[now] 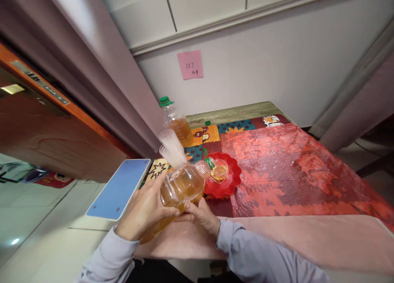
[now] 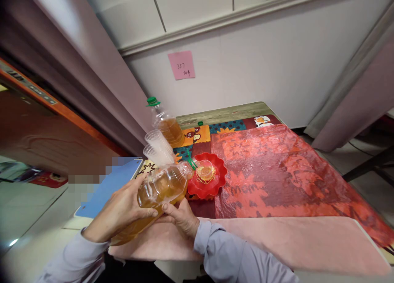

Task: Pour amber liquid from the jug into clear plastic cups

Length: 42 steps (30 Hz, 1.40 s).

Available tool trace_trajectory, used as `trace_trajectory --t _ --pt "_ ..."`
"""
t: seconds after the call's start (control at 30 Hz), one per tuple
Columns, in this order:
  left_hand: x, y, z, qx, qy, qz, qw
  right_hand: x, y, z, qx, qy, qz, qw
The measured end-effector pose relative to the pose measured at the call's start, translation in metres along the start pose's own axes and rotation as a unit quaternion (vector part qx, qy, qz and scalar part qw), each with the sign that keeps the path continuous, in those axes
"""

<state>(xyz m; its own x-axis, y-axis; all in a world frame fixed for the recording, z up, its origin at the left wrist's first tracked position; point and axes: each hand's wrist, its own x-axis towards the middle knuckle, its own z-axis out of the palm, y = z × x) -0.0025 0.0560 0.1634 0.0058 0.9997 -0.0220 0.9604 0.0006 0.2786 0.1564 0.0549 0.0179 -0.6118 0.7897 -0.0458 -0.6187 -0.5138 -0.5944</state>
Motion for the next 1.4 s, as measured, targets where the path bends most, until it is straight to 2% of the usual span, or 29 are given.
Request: trace_trajectory --t 0.27,0.53,0.73,0.93,1.1,1.2,1.33,1.4 --pt "0.0 0.006 -0.002 -0.006 -0.006 -0.002 1.0 0.0 -0.001 -0.003 -0.004 -0.01 0.008 1.0" --pt "0.0 -0.008 0.007 0.006 0.002 -0.002 1.0 0.003 -0.002 -0.002 -0.027 0.008 -0.019 0.999" --pt "-0.007 -0.006 0.007 -0.078 0.044 0.049 0.995 0.004 -0.011 0.002 -0.137 0.076 -0.116 0.981" --pt "-0.025 -0.011 0.01 -0.207 0.071 0.02 0.976 -0.016 -0.035 0.028 -0.218 0.087 -0.142 0.962" --pt "-0.031 -0.021 0.038 -0.337 0.128 -0.011 0.933 -0.015 -0.07 0.044 -0.313 0.046 -0.153 0.936" --pt "-0.031 -0.029 0.062 -0.4 0.193 -0.019 0.896 -0.006 -0.078 0.047 -0.377 0.007 -0.157 0.913" --pt "-0.031 -0.043 0.091 -0.443 0.228 -0.034 0.866 0.002 -0.069 0.044 -0.5 -0.003 -0.16 0.851" --pt "-0.031 -0.05 0.103 -0.484 0.243 -0.037 0.84 0.004 -0.06 0.042 -0.554 -0.007 -0.171 0.815"
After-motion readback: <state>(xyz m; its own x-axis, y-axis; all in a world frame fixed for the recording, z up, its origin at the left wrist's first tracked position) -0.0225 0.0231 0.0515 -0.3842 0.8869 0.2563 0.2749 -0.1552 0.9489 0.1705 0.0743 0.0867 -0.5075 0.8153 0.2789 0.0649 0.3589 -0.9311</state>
